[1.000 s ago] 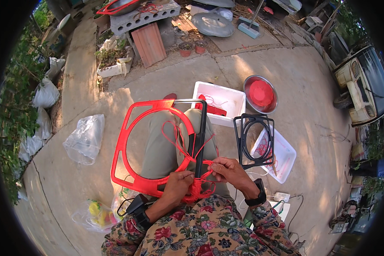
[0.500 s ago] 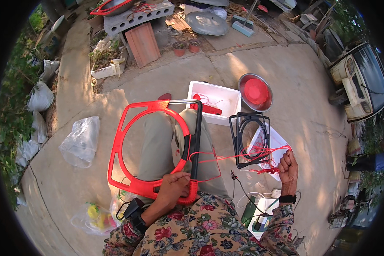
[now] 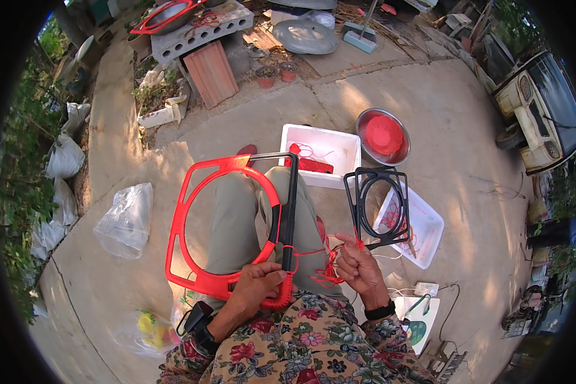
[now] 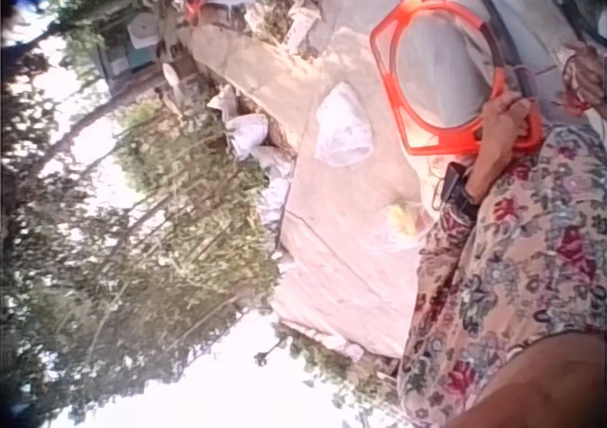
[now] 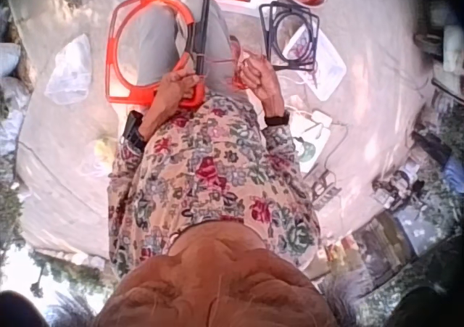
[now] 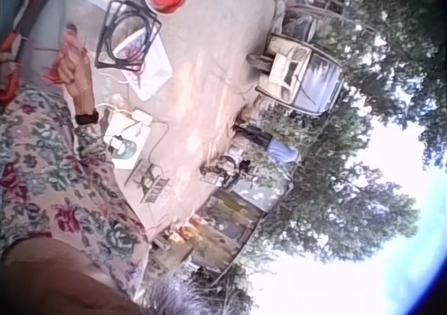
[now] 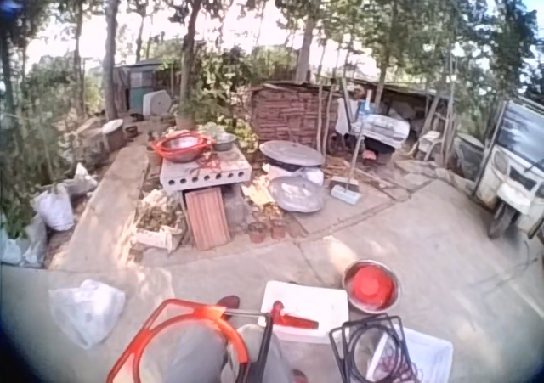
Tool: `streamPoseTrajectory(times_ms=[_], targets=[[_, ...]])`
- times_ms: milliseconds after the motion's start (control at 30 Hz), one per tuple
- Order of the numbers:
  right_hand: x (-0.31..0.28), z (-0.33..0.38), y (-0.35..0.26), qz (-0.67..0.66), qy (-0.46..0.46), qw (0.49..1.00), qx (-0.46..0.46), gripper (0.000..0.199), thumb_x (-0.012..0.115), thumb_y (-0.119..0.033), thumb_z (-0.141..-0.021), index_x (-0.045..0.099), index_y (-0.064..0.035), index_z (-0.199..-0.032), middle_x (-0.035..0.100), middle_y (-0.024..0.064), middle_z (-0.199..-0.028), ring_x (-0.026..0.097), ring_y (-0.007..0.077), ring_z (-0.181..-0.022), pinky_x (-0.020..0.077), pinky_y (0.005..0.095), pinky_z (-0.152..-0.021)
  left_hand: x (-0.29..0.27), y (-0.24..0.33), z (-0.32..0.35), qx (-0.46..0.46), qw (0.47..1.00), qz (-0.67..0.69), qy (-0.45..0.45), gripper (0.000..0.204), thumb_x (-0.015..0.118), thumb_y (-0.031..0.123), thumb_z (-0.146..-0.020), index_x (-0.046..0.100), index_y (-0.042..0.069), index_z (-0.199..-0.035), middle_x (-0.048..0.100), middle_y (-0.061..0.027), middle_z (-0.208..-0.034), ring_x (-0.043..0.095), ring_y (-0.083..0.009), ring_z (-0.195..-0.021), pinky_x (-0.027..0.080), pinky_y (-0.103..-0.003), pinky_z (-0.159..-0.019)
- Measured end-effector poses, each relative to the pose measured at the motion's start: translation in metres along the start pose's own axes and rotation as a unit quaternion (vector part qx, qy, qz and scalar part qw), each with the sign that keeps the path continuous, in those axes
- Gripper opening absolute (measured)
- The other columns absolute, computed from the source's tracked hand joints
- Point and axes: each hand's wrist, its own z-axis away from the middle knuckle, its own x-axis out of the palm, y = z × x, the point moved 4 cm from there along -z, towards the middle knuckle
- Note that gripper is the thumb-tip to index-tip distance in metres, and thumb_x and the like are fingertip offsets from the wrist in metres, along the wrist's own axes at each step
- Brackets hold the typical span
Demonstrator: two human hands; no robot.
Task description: Weaving red string onto a red plastic frame.
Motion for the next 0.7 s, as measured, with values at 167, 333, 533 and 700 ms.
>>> streamPoseTrajectory(times_ms=[167,333,533,700], targets=[[0.038,-0.015,0.009,0.493,0.013,0.87,-0.02,0.024,0.064,-0.027,-0.089,0.062,-0.0029,-0.089,0.05,-0.0041,-0.063,0.045,0.0041,-0.056,0.0342,0.0232,-0.05,0.003,0.0,-0.001,-0.026,0.999,0.018,-0.006,0.019,0.052,0.012,-0.093,0.057,-0.002,-0.105,0.068,-0.0146,-0.086,0.068,-0.0192,-0.075,0.053,-0.026,-0.067],[0.043,0.034,0.001,0.501,-0.02,0.865,-0.008,0.02,0.062,-0.018,-0.089,0.059,-0.0028,-0.077,0.049,-0.0044,-0.062,0.044,0.0038,-0.058,0.0346,0.0229,-0.052,-0.004,-0.01,-0.005,-0.033,0.999,0.023,-0.001,0.023,0.053,0.015,-0.092,0.056,-0.001,-0.109,0.067,-0.0112,-0.085,0.067,-0.0178,-0.073,0.05,-0.025,-0.066],[0.045,0.064,0.008,0.446,-0.038,0.892,0.069,0.018,0.063,-0.012,-0.086,0.056,-0.0042,-0.071,0.048,-0.0053,-0.06,0.04,0.0028,-0.055,0.0312,0.0216,-0.05,0.004,-0.003,-0.005,-0.041,0.998,0.05,-0.005,0.028,0.05,0.015,-0.093,0.053,-0.001,-0.116,0.065,-0.0112,-0.082,0.067,-0.0192,-0.07,0.052,-0.027,-0.064],[0.025,0.061,0.01,0.268,0.065,0.959,0.067,0.016,0.058,-0.011,-0.09,0.054,-0.0066,-0.075,0.045,-0.0045,-0.06,0.038,0.0034,-0.052,0.0287,0.0211,-0.047,0.005,-0.001,-0.008,-0.034,0.998,0.047,-0.002,0.024,0.048,0.014,-0.094,0.053,-0.001,-0.111,0.064,-0.0129,-0.08,0.066,-0.0212,-0.07,0.055,-0.032,-0.063]])
